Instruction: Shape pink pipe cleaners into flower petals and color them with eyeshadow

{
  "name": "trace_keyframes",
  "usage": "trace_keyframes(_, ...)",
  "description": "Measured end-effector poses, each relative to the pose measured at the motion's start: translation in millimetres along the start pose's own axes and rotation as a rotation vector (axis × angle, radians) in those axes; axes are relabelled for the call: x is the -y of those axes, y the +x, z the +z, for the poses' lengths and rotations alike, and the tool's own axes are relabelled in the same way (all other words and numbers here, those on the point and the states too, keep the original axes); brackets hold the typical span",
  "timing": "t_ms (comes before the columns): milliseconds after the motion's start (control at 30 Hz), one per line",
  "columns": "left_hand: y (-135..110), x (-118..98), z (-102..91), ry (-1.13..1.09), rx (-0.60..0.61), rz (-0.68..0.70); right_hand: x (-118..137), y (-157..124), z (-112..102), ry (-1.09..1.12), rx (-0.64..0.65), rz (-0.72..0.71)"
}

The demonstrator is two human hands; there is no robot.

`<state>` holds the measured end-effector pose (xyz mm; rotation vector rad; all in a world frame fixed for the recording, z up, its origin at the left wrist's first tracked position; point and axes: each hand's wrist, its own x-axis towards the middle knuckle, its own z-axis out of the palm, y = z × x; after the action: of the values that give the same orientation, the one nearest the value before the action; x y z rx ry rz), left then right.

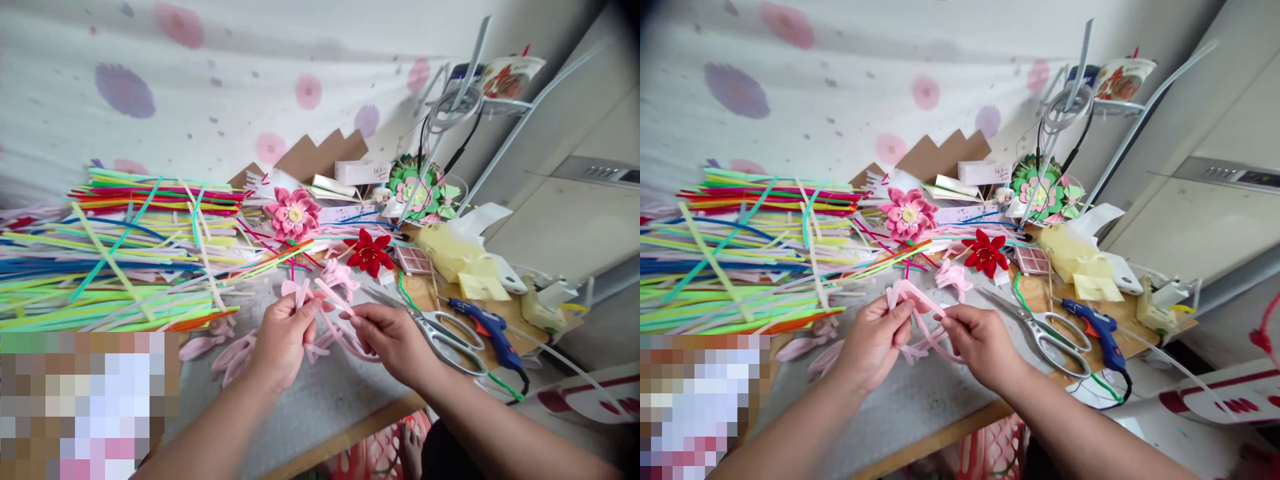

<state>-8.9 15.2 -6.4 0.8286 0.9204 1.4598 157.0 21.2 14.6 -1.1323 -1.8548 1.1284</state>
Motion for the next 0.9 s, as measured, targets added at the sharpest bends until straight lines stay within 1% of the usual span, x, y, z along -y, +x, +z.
trace_keyframes(100, 1, 3, -2.0, 0.016, 0.004, 0.011, 1, 2, 3, -0.086, 0.039, 0.016)
trace_keyframes(200, 3, 1, -1.8, -0.006, -0.01, 0.012, 2, 3, 6, -0.101, 0.094, 0.044)
trace_keyframes(333, 2, -3, 0.3, -0.074, -0.028, -0.002, 3, 4, 9, -0.117, 0.118, 0.057)
trace_keyframes(433, 2, -5, 0.9, -0.097, -0.036, -0.002, 4, 4, 11, -0.074, 0.155, 0.082)
trace_keyframes(567, 3, -4, 0.9, -0.096, -0.042, 0.014, 6, 5, 13, 0.037, 0.245, 0.106)
trace_keyframes(633, 3, -3, 0.8, -0.098, -0.054, 0.008, 6, 5, 13, 0.052, 0.283, 0.114)
trace_keyframes(700, 3, -3, 0.5, -0.111, -0.062, -0.01, 4, 5, 12, -0.005, 0.291, 0.101)
trace_keyframes(800, 3, -4, 0.1, -0.125, -0.057, -0.036, 2, 5, 9, -0.191, 0.283, 0.054)
trace_keyframes(900, 3, -4, 0.5, -0.101, -0.068, -0.055, 2, 4, 2, -0.346, 0.32, 0.003)
